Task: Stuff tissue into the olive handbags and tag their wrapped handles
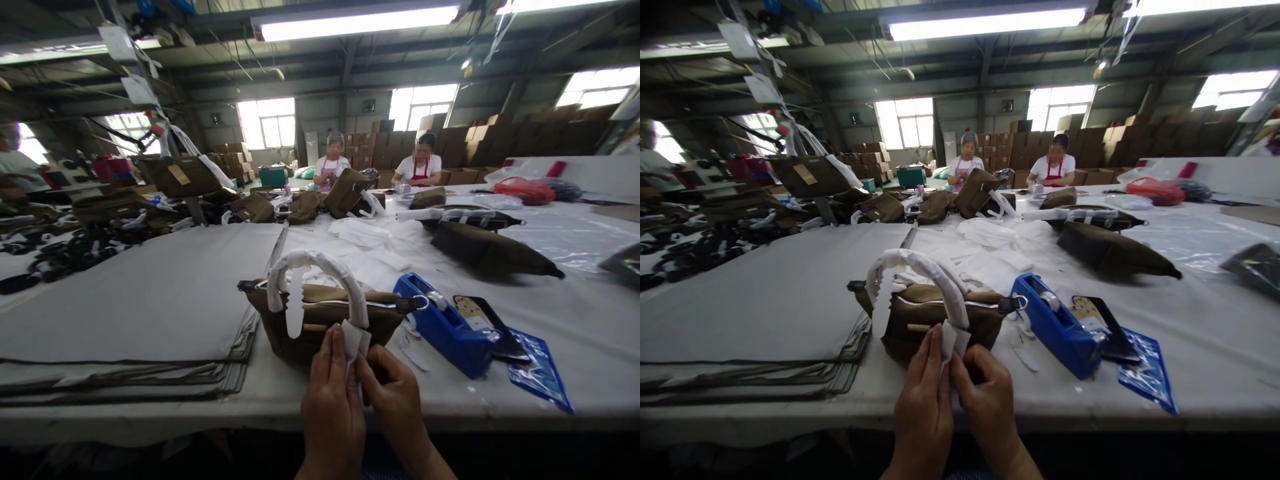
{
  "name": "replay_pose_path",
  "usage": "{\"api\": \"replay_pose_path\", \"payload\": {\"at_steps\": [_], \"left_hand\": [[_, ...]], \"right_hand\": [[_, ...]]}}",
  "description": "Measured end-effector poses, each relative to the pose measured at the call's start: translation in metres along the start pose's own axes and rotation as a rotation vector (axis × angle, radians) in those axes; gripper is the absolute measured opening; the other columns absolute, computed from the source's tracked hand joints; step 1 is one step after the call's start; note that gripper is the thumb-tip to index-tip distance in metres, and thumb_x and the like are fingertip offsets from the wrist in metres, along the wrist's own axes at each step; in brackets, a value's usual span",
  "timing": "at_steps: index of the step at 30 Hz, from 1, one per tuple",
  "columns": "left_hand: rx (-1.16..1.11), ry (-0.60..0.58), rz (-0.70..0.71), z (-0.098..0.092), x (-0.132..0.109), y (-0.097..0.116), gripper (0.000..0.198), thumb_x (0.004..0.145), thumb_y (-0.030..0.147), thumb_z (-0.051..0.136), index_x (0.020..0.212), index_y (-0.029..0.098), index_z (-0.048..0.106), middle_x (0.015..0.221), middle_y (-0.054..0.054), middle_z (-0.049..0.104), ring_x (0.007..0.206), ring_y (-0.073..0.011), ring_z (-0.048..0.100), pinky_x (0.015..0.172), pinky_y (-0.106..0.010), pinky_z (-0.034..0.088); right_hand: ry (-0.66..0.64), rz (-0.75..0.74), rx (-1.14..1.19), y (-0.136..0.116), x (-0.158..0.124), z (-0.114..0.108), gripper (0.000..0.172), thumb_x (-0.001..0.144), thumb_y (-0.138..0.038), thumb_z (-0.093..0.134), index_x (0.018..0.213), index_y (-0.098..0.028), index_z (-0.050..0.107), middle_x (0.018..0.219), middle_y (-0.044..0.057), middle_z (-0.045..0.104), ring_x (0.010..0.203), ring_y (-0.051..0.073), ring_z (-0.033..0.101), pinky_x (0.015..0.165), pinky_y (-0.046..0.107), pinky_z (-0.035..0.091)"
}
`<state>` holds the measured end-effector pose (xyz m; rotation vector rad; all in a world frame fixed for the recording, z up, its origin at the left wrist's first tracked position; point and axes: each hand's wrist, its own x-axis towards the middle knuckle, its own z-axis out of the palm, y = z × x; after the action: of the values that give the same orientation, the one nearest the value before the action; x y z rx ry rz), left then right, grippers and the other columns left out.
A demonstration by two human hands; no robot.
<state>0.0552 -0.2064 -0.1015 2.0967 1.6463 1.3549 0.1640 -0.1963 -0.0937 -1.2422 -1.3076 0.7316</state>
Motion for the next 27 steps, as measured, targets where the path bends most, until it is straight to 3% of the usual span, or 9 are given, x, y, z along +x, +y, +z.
{"api": "replay_pose_path", "payload": {"at_steps": [5,9,12,15,17,19,23,25,27], "left_hand": [[0.057,-0.027,0.168,0.003,-0.005,-0.004,0.07,0.101,0.032,0.043,0.16,0.016,0.009,0.162,-0.014,0.03,0.15,-0.0275,0.028,0.115,-0.044,0.037],[-0.107,-0.093,0.193,-0.004,-0.006,-0.003,0.081,0.098,0.057,0.04,0.16,0.016,0.009,0.166,-0.015,0.019,0.152,-0.0311,0.02,0.12,-0.047,0.029],[-0.495,-0.172,-0.066,-0.016,-0.002,-0.002,0.067,0.101,0.058,0.03,0.158,0.023,0.027,0.164,-0.009,0.028,0.151,-0.0273,0.025,0.121,-0.042,0.029],[-0.874,-0.226,-0.493,-0.024,0.007,-0.007,0.063,0.095,0.058,0.05,0.145,0.019,0.05,0.148,-0.013,0.054,0.136,-0.0304,0.051,0.108,-0.038,0.046],[-0.987,-0.356,-0.658,-0.025,0.012,-0.013,0.065,0.084,0.059,0.066,0.129,0.013,0.064,0.126,-0.016,0.07,0.114,-0.0328,0.066,0.09,-0.036,0.055],[-0.998,-0.452,-0.683,-0.022,0.017,-0.016,0.061,0.077,0.058,0.074,0.115,0.011,0.07,0.106,-0.015,0.076,0.098,-0.0308,0.071,0.08,-0.033,0.056],[-0.855,-0.372,-0.63,-0.018,0.023,-0.011,0.051,0.072,0.053,0.079,0.103,0.013,0.072,0.091,-0.008,0.077,0.091,-0.0275,0.071,0.081,-0.032,0.054],[-0.815,-0.341,-0.641,-0.018,0.024,-0.007,0.05,0.07,0.054,0.079,0.101,0.015,0.073,0.091,-0.008,0.078,0.093,-0.0287,0.071,0.082,-0.032,0.053],[-0.793,-0.326,-0.664,-0.018,0.025,-0.005,0.051,0.068,0.055,0.08,0.1,0.015,0.073,0.095,-0.008,0.078,0.096,-0.0298,0.071,0.084,-0.033,0.053]], "right_hand": [[-0.06,0.011,0.012,-0.001,0.001,-0.007,0.039,0.086,-0.046,0.065,0.06,-0.019,0.055,0.057,-0.001,0.052,0.056,0.014,0.049,0.053,0.024,0.042],[-0.052,0.032,-0.012,-0.003,0.002,-0.01,0.043,0.085,-0.048,0.067,0.057,-0.019,0.052,0.055,-0.002,0.048,0.052,0.013,0.047,0.05,0.023,0.041],[-0.051,0.06,0.028,-0.005,0.004,-0.013,0.04,0.087,-0.049,0.066,0.062,-0.019,0.054,0.055,-0.003,0.048,0.049,0.011,0.047,0.048,0.022,0.04],[-0.112,0.103,0.109,-0.005,0.008,-0.017,0.038,0.088,-0.05,0.065,0.068,-0.019,0.059,0.055,-0.004,0.047,0.047,0.011,0.048,0.046,0.022,0.04],[-0.129,0.1,0.129,-0.005,0.01,-0.018,0.038,0.088,-0.05,0.066,0.068,-0.018,0.061,0.057,-0.004,0.048,0.048,0.01,0.048,0.046,0.021,0.039],[-0.135,0.08,0.122,-0.006,0.01,-0.017,0.037,0.088,-0.049,0.066,0.069,-0.017,0.062,0.06,-0.003,0.051,0.049,0.01,0.049,0.046,0.021,0.04],[-0.191,0.013,0.028,-0.014,0.01,-0.024,0.036,0.091,-0.045,0.063,0.067,-0.018,0.064,0.061,-0.002,0.055,0.05,0.011,0.054,0.05,0.022,0.042],[-0.214,-0.07,-0.104,-0.017,0.014,-0.043,0.03,0.094,-0.041,0.061,0.074,-0.02,0.07,0.064,-0.001,0.062,0.057,0.013,0.059,0.058,0.024,0.046],[-0.105,-0.153,-0.272,-0.016,0.024,-0.076,0.024,0.095,-0.039,0.06,0.086,-0.022,0.075,0.077,0.002,0.071,0.07,0.017,0.066,0.071,0.027,0.05]]}}
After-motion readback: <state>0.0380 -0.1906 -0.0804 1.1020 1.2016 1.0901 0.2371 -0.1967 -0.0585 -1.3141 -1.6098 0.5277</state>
